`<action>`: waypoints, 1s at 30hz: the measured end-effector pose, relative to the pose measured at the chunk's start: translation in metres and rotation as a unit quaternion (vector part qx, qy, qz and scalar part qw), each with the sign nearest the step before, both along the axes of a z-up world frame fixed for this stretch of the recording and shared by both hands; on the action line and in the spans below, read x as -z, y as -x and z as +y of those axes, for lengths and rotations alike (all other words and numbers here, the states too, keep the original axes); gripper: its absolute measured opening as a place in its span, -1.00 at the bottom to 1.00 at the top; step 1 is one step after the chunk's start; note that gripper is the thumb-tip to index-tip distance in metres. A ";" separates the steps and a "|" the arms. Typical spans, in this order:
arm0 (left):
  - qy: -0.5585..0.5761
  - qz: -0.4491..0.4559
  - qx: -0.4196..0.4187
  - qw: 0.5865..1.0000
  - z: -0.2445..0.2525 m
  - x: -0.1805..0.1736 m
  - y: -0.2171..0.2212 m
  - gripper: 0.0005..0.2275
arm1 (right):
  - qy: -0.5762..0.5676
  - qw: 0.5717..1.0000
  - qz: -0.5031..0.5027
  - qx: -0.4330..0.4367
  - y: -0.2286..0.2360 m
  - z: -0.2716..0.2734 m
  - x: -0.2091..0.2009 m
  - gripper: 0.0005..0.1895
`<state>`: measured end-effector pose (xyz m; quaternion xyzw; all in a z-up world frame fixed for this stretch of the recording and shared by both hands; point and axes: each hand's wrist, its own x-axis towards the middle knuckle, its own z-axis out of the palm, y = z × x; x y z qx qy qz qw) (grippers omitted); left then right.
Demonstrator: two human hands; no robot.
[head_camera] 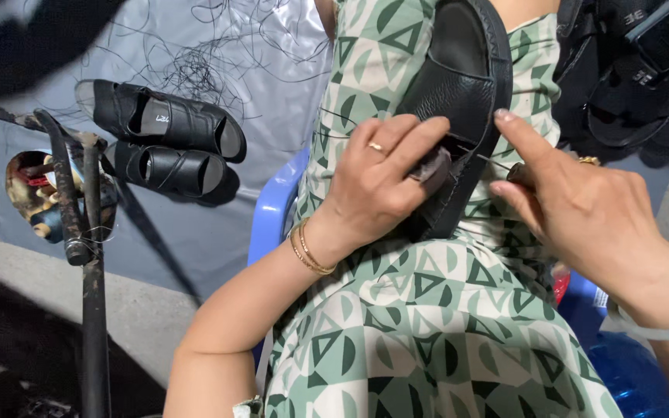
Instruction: The person uses a needle and thread to stitch the leather upper of a black sandal to its sole while holding it on their lap.
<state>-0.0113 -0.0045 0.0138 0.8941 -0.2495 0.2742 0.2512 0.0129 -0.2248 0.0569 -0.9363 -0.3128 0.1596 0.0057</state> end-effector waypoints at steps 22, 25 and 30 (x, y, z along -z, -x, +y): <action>0.245 0.449 0.027 0.859 -0.009 -0.007 -0.005 -0.75 | -0.188 0.982 -0.026 0.019 -0.003 -0.015 0.025 -0.41; 0.257 0.476 0.038 0.840 -0.004 -0.009 -0.002 -0.54 | -0.046 0.998 -0.044 -0.012 -0.007 -0.014 0.004 -0.38; 0.180 0.432 0.047 0.882 -0.009 0.013 0.010 -0.37 | 0.080 0.991 0.080 0.068 -0.018 -0.047 -0.010 -0.29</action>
